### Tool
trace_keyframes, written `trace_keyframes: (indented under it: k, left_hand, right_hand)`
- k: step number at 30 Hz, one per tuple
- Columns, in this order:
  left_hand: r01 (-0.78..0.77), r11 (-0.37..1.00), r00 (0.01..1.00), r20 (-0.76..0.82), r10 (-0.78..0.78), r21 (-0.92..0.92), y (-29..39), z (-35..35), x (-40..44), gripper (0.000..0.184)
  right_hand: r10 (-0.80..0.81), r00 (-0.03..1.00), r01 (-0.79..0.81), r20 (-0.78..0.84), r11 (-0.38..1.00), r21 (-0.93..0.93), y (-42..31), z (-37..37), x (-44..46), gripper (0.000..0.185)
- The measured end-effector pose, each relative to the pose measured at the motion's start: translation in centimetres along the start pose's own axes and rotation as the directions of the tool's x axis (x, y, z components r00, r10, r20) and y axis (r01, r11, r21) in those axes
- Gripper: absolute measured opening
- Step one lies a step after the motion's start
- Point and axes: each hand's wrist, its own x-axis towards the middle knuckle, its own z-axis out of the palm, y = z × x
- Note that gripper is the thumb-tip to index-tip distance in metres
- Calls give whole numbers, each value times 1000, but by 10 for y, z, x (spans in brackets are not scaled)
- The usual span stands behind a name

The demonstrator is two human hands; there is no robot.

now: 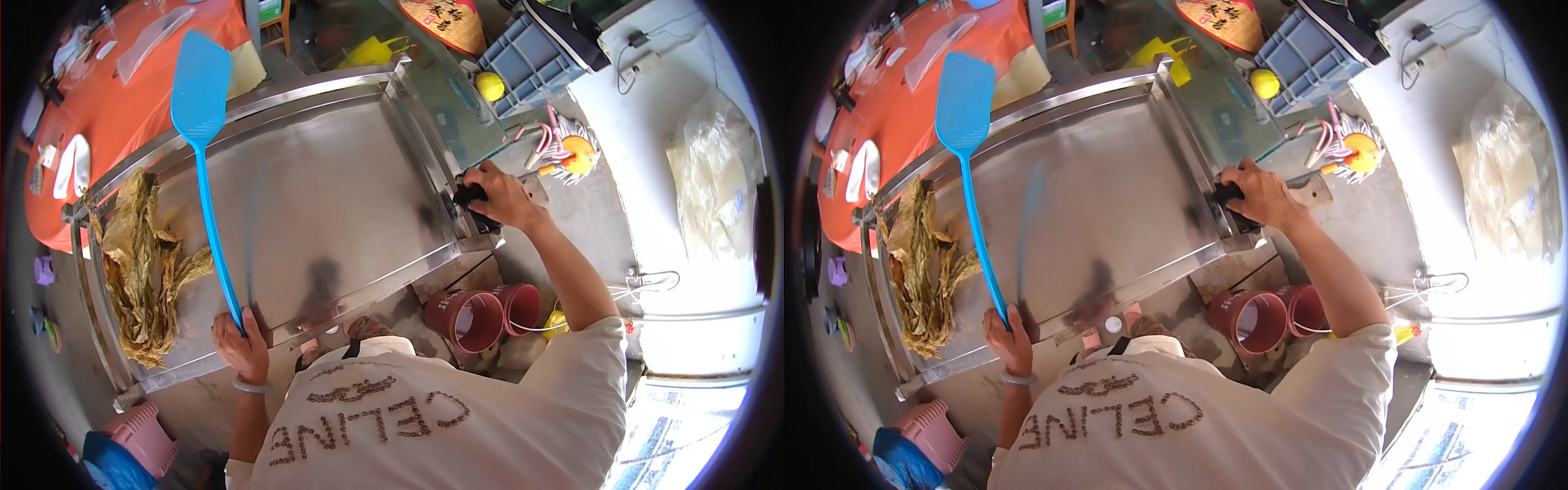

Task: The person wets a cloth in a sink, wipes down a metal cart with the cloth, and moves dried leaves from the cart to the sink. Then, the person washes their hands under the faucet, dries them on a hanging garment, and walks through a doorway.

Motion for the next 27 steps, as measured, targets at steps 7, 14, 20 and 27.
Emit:
trace_keyframes:
  k: [7, 14, 20, 27]
  left_hand:
    - [2, 999, 1000, 20, -2, -43, -7, -1, -4, 28]
    - [10, 999, 999, -30, -11, -52, -4, 1, -6, 26]
    - [31, 999, 1000, -3, -31, 11, 0, 0, -2, 23]
    - [47, 995, 999, -14, -46, 88, 7, 6, 1, 19]
  right_hand:
    - [-30, 902, -24, 430, 993, 118, 20, -22, 1, 39]
    - [219, 968, -249, 120, 811, 529, 92, 11, -5, 38]
    - [292, 946, 213, -142, -225, 951, 115, 17, 60, 47]
    - [136, 991, 0, 13, -94, 996, 104, 75, 190, 54]
